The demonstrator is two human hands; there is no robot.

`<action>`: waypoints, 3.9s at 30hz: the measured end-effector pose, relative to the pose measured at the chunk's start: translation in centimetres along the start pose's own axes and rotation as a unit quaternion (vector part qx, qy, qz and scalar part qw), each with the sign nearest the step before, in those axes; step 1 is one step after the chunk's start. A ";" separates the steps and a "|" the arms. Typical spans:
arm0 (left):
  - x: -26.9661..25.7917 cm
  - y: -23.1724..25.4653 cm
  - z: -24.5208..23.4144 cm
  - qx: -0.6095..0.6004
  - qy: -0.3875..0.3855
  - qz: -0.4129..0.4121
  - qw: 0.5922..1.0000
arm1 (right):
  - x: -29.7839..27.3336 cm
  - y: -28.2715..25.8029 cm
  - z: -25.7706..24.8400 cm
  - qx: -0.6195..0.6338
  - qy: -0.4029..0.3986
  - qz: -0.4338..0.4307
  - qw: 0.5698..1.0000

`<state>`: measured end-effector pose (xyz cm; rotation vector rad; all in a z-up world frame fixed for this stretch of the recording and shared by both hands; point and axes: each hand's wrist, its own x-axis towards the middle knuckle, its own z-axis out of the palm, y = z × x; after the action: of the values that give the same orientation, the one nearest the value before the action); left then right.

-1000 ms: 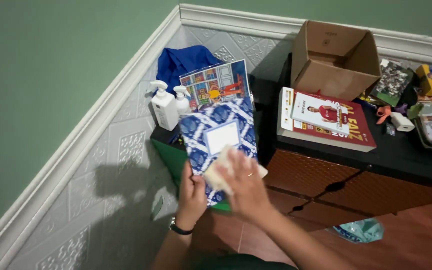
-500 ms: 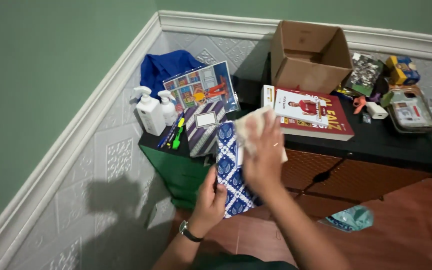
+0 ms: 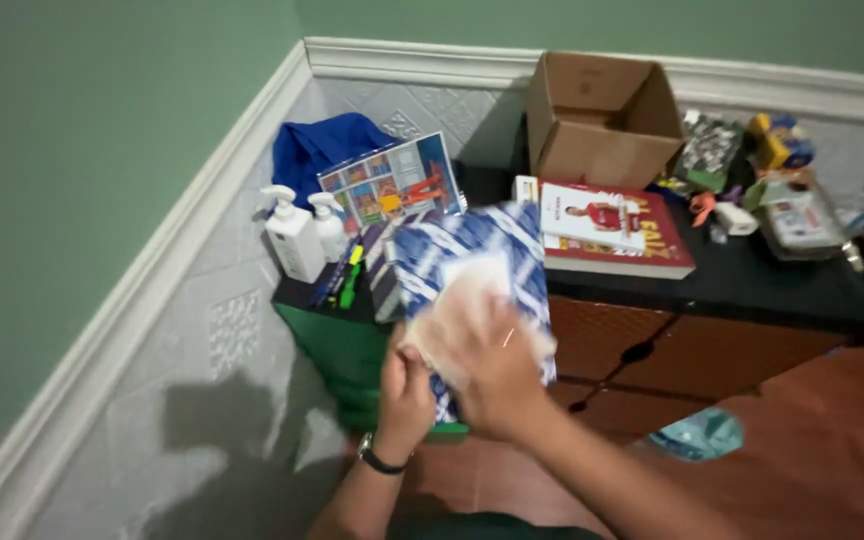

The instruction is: Wiping and cleaning various objects including books and notebooks on a dresser.

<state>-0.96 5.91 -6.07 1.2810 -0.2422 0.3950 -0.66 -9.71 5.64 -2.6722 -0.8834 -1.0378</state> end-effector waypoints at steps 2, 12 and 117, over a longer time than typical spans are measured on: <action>0.4 3.3 -0.4 0.002 0.022 0.002 1.000 | -1.9 -1.3 -0.4 0.061 0.010 -0.037 0.997; 0.4 3.8 0.3 -0.042 0.041 -0.024 0.998 | -4.6 8.6 2.8 0.593 -0.011 0.459 0.662; 1.2 2.7 3.5 0.226 -0.083 0.152 0.959 | -2.2 3.6 2.3 0.118 0.215 0.178 0.953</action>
<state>-0.84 3.33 -2.26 1.7363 -0.5169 0.6305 1.40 -12.94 2.76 -2.1705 -0.3923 -1.2581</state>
